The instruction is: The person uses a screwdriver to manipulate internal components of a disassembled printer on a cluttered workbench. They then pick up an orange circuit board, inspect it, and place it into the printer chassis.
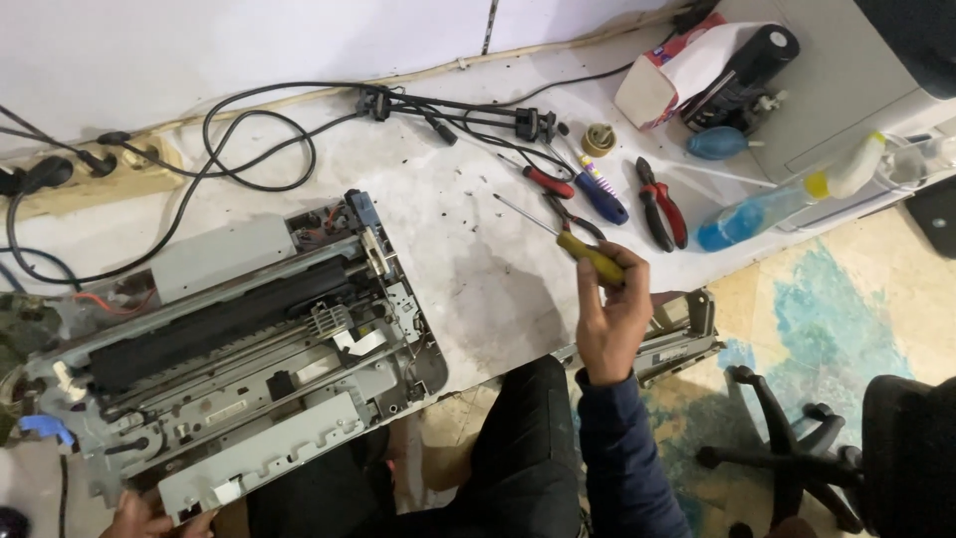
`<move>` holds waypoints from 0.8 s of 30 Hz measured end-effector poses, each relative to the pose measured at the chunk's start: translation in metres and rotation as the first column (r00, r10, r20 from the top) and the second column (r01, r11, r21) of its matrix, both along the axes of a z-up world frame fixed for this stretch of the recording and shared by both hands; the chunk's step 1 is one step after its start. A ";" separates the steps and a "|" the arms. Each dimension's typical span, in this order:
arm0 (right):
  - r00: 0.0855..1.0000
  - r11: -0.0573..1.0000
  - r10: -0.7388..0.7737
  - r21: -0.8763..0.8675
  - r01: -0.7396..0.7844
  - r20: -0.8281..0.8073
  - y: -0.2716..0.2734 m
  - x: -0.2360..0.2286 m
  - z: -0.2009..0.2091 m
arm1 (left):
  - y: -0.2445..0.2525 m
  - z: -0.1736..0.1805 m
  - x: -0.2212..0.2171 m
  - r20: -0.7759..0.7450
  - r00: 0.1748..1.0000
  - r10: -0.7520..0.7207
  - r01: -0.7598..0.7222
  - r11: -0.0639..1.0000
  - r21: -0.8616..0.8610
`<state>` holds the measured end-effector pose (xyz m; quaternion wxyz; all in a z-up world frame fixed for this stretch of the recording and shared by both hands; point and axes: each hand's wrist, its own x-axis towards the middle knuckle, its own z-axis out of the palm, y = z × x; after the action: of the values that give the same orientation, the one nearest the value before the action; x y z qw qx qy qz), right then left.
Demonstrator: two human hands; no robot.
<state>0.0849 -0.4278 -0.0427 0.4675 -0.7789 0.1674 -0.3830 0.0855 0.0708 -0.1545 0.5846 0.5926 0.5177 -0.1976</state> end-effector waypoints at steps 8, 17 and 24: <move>1.000 0.999 -0.027 0.029 0.027 0.006 0.004 -0.008 0.005 | -0.013 -0.046 -0.076 0.564 0.410 -0.717 -0.048 0.600 0.798; 0.999 1.000 -0.026 -0.010 0.026 -0.045 0.013 -0.007 0.006 | -0.045 -0.004 -0.075 0.595 0.411 -0.691 -0.084 0.621 0.779; 1.000 0.999 -0.002 -0.047 0.002 -0.004 0.009 0.006 0.002 | -0.045 -0.010 -0.074 0.686 0.343 -0.642 -0.113 0.697 0.708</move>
<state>0.0913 -0.4187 -0.0407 0.4481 -0.7905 0.1601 -0.3856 0.0112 0.0260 -0.1644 0.4758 0.8424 0.0288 0.2515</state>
